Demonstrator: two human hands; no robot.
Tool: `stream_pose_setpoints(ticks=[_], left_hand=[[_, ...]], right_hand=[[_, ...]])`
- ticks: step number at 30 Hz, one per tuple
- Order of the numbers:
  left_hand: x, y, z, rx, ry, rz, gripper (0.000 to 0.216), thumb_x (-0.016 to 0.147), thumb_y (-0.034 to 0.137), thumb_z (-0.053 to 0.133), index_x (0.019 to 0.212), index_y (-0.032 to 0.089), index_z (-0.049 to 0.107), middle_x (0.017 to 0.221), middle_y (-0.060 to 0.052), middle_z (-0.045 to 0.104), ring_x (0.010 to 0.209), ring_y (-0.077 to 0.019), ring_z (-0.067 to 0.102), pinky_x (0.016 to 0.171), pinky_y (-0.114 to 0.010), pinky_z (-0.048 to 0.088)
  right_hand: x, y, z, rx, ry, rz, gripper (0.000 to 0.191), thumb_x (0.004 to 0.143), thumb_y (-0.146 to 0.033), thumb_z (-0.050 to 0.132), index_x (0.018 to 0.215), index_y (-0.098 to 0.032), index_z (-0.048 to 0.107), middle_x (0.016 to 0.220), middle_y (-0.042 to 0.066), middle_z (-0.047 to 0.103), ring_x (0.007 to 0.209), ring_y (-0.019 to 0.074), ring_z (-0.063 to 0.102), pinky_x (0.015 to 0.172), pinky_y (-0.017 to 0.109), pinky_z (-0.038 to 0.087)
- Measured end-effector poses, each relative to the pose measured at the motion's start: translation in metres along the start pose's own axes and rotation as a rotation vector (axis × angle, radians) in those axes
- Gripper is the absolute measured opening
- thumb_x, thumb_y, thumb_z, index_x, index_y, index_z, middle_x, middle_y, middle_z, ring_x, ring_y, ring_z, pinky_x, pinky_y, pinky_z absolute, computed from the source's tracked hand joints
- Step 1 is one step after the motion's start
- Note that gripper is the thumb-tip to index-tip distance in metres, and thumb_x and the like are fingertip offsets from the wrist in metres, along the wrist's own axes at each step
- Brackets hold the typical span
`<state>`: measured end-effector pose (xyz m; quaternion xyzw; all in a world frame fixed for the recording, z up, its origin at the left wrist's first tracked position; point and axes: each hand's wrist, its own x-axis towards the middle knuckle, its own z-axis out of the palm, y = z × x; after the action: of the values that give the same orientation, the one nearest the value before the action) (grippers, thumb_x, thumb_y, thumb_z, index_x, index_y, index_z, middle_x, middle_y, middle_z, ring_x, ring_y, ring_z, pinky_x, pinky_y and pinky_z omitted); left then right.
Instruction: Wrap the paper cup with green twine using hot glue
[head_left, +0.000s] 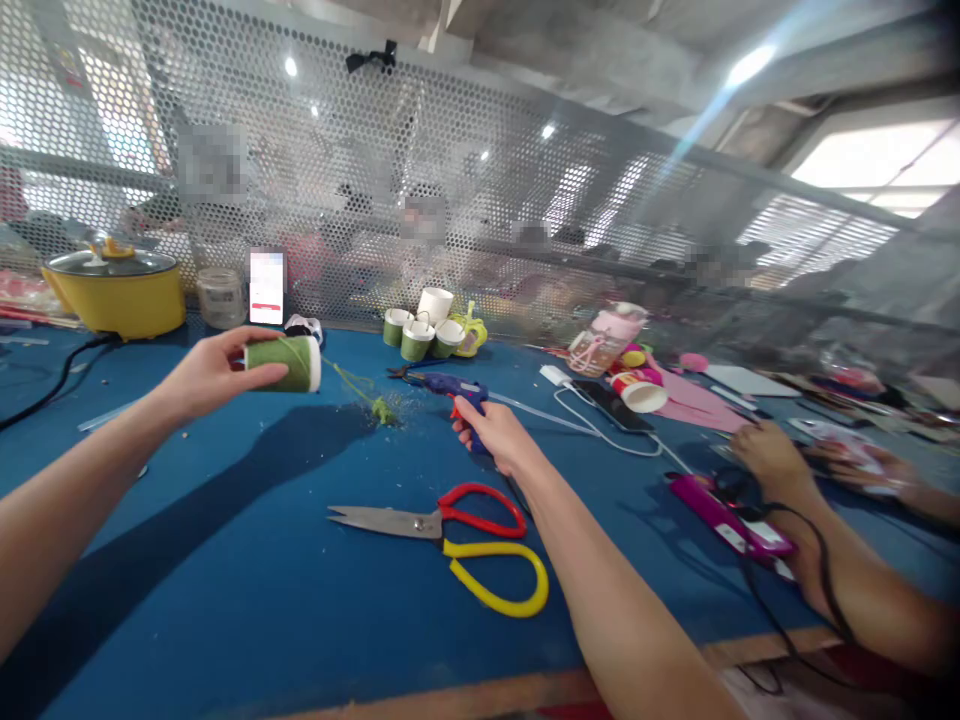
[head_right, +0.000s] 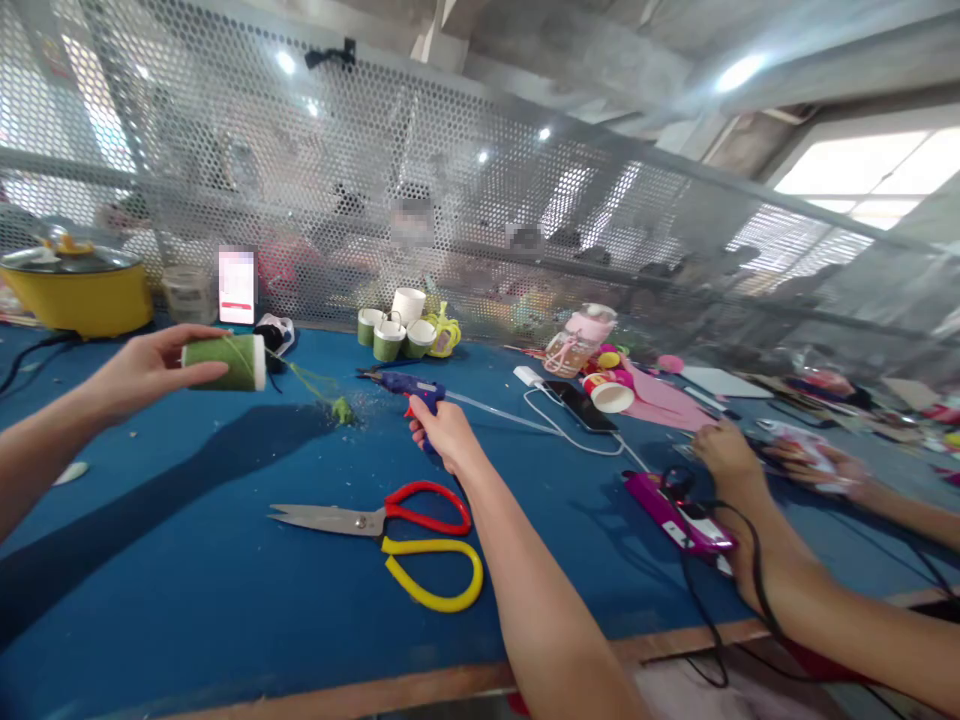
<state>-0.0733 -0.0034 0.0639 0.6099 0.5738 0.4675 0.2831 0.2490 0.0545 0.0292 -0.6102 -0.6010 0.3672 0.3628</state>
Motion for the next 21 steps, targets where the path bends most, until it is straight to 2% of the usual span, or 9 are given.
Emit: stream_pose_setpoints(ticks=[3,5,6,10,13,15,18,20,21], left_hand=[[-0.001,0.006,-0.012,0.093,0.177,-0.047,0.057,0.066,0.043,0.066,0.114,0.016,0.052,0.083,-0.002,0.063,0.07,-0.0173,0.058,0.062,-0.028,0.048],[-0.001,0.004,-0.012,0.092,0.213,-0.053,0.055,0.067,0.044,0.064,0.112,0.016,0.053,0.081,-0.001,0.062,0.07,-0.0171,0.057,0.062,-0.028,0.048],[-0.001,0.002,-0.01,0.067,0.179,-0.048,0.054,0.066,0.044,0.065,0.111,0.016,0.053,0.082,-0.001,0.062,0.071,-0.0167,0.058,0.064,-0.028,0.048],[-0.006,-0.008,0.014,-0.075,-0.179,0.006,0.053,0.064,0.041,0.067,0.108,0.016,0.053,0.092,-0.005,0.063,0.077,-0.0181,0.06,0.069,-0.03,0.05],[-0.014,-0.009,0.034,-0.051,-0.361,0.067,0.05,0.066,0.038,0.065,0.108,0.016,0.052,0.095,-0.006,0.062,0.081,-0.0196,0.06,0.072,-0.032,0.05],[-0.02,-0.006,0.043,-0.036,-0.422,0.112,0.049,0.067,0.037,0.065,0.109,0.017,0.051,0.099,-0.006,0.061,0.082,-0.0197,0.06,0.073,-0.032,0.049],[-0.027,-0.002,0.051,-0.024,-0.448,0.189,0.051,0.068,0.035,0.064,0.113,0.018,0.048,0.106,-0.007,0.059,0.087,-0.0203,0.059,0.075,-0.032,0.049],[-0.031,-0.001,0.055,0.025,-0.43,0.265,0.051,0.067,0.033,0.065,0.112,0.018,0.048,0.109,-0.007,0.057,0.092,-0.021,0.058,0.08,-0.033,0.047],[-0.032,-0.001,0.056,0.056,-0.42,0.3,0.051,0.066,0.031,0.065,0.112,0.019,0.047,0.11,-0.007,0.056,0.095,-0.0214,0.056,0.083,-0.034,0.046]], right_hand=[[0.011,0.01,-0.002,-0.154,0.061,0.027,0.027,0.08,-0.035,0.05,0.059,-0.018,0.051,0.044,-0.001,0.051,0.037,0.0111,0.049,0.04,0.023,0.04],[0.019,0.014,-0.003,-0.278,0.106,0.029,0.031,0.079,-0.037,0.051,0.054,-0.019,0.049,0.044,0.001,0.052,0.043,0.015,0.054,0.045,0.026,0.042],[0.022,0.016,-0.004,-0.342,0.128,0.026,0.032,0.078,-0.037,0.052,0.052,-0.019,0.049,0.046,0.003,0.054,0.05,0.0177,0.058,0.049,0.027,0.043],[0.026,0.017,-0.005,-0.56,0.19,0.027,0.028,0.075,-0.035,0.057,0.053,-0.017,0.054,0.064,0.014,0.063,0.077,0.0302,0.062,0.065,0.036,0.043],[0.017,0.01,-0.002,-0.657,0.242,0.004,0.02,0.075,-0.031,0.057,0.073,-0.011,0.061,0.086,0.021,0.063,0.091,0.0346,0.057,0.072,0.041,0.042],[0.006,-0.001,0.003,-0.683,0.257,-0.069,0.022,0.077,-0.03,0.055,0.086,-0.011,0.061,0.099,0.02,0.06,0.099,0.0322,0.054,0.079,0.041,0.04],[-0.015,-0.023,0.013,-0.622,0.114,-0.255,0.028,0.083,-0.04,0.046,0.082,-0.017,0.063,0.091,0.008,0.064,0.088,0.0194,0.058,0.078,0.028,0.041],[-0.028,-0.038,0.021,-0.401,-0.141,-0.413,0.042,0.088,-0.044,0.033,0.084,-0.017,0.064,0.085,0.006,0.065,0.079,0.017,0.059,0.071,0.028,0.042],[-0.034,-0.044,0.024,-0.343,-0.218,-0.459,0.044,0.087,-0.047,0.032,0.084,-0.017,0.064,0.086,0.006,0.065,0.08,0.0167,0.059,0.071,0.027,0.042]])
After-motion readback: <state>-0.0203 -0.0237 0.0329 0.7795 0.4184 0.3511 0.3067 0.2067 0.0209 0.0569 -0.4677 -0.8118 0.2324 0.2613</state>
